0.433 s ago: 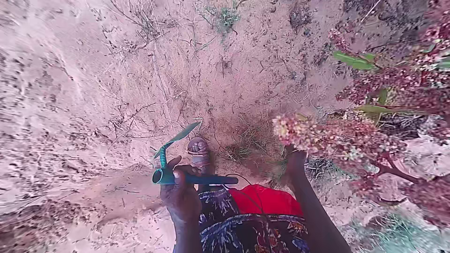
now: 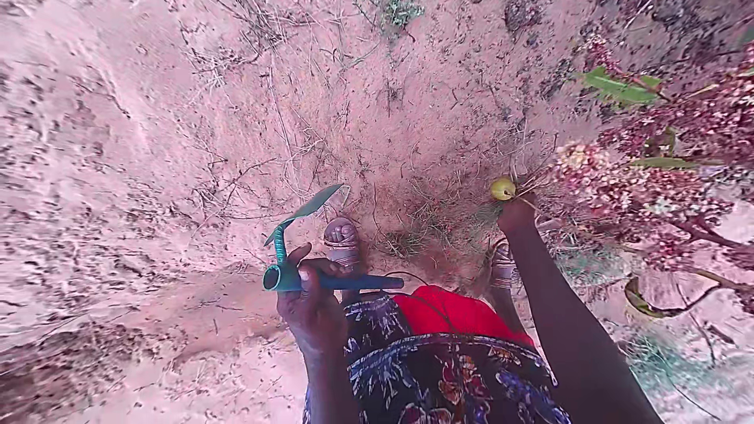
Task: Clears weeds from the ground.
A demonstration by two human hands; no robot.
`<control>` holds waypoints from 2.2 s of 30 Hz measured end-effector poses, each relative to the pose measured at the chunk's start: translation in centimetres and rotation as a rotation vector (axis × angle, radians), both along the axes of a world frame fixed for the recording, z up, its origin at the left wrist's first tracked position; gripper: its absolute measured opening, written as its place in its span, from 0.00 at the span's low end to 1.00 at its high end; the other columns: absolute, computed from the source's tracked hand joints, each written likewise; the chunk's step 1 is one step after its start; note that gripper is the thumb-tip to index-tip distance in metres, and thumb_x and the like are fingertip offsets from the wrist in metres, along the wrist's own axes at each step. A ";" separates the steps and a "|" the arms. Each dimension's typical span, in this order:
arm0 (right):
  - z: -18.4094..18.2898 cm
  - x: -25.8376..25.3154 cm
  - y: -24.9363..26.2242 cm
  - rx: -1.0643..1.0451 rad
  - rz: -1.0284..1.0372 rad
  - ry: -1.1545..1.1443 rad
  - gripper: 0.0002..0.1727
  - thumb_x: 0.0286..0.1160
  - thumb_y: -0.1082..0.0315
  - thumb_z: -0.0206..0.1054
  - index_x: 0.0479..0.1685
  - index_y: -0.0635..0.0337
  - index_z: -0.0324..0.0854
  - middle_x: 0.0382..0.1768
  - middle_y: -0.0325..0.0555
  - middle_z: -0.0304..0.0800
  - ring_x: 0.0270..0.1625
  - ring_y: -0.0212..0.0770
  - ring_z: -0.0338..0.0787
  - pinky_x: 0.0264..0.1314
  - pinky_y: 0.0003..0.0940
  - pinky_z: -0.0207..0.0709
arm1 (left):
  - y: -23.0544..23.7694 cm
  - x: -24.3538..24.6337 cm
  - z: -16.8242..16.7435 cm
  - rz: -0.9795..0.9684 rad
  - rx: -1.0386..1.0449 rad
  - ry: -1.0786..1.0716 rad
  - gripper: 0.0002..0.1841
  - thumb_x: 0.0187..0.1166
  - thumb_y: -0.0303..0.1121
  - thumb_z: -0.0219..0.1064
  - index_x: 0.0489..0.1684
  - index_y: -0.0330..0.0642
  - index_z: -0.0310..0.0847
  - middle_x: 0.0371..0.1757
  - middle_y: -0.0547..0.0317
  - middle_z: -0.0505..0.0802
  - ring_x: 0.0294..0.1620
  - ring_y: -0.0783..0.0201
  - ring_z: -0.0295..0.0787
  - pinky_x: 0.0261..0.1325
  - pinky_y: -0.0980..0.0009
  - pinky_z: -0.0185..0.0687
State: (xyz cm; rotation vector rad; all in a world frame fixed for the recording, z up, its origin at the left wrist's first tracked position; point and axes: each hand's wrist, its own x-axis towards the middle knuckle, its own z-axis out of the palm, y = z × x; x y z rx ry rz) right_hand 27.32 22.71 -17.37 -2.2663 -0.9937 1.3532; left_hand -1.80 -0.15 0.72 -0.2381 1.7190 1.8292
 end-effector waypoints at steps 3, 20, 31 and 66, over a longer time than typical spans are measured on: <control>2.8 -4.3 -2.7 -0.197 0.092 -0.048 0.29 0.88 0.66 0.62 0.85 0.64 0.63 0.78 0.58 0.75 0.75 0.48 0.79 0.75 0.47 0.76 | -0.2 -0.6 0.2 0.016 -0.021 0.006 0.11 0.89 0.34 0.50 0.59 0.47 0.75 0.24 0.68 0.92 0.25 0.68 0.91 0.36 0.70 0.92; 2.5 -11.6 -3.3 -0.343 -0.322 0.139 0.17 0.85 0.64 0.61 0.69 0.56 0.74 0.49 0.47 0.80 0.44 0.40 0.82 0.43 0.39 0.80 | -1.2 -2.2 0.8 0.062 0.023 -0.034 0.11 0.89 0.33 0.46 0.56 0.45 0.75 0.22 0.65 0.90 0.24 0.65 0.91 0.35 0.67 0.93; 1.4 -12.5 -3.4 -0.487 -0.317 0.075 0.11 0.89 0.56 0.55 0.55 0.52 0.71 0.37 0.42 0.76 0.31 0.36 0.78 0.29 0.35 0.76 | -1.3 -2.4 1.1 0.056 -0.001 -0.046 0.12 0.89 0.32 0.46 0.55 0.44 0.75 0.21 0.64 0.89 0.23 0.65 0.90 0.36 0.67 0.92; 0.5 -14.7 -11.2 -0.361 -0.734 0.433 0.05 0.92 0.62 0.50 0.52 0.49 0.69 0.36 0.40 0.79 0.34 0.35 0.82 0.34 0.35 0.82 | -1.4 -2.9 0.6 0.075 -0.036 -0.053 0.12 0.89 0.35 0.48 0.54 0.45 0.77 0.21 0.62 0.90 0.23 0.64 0.90 0.35 0.66 0.92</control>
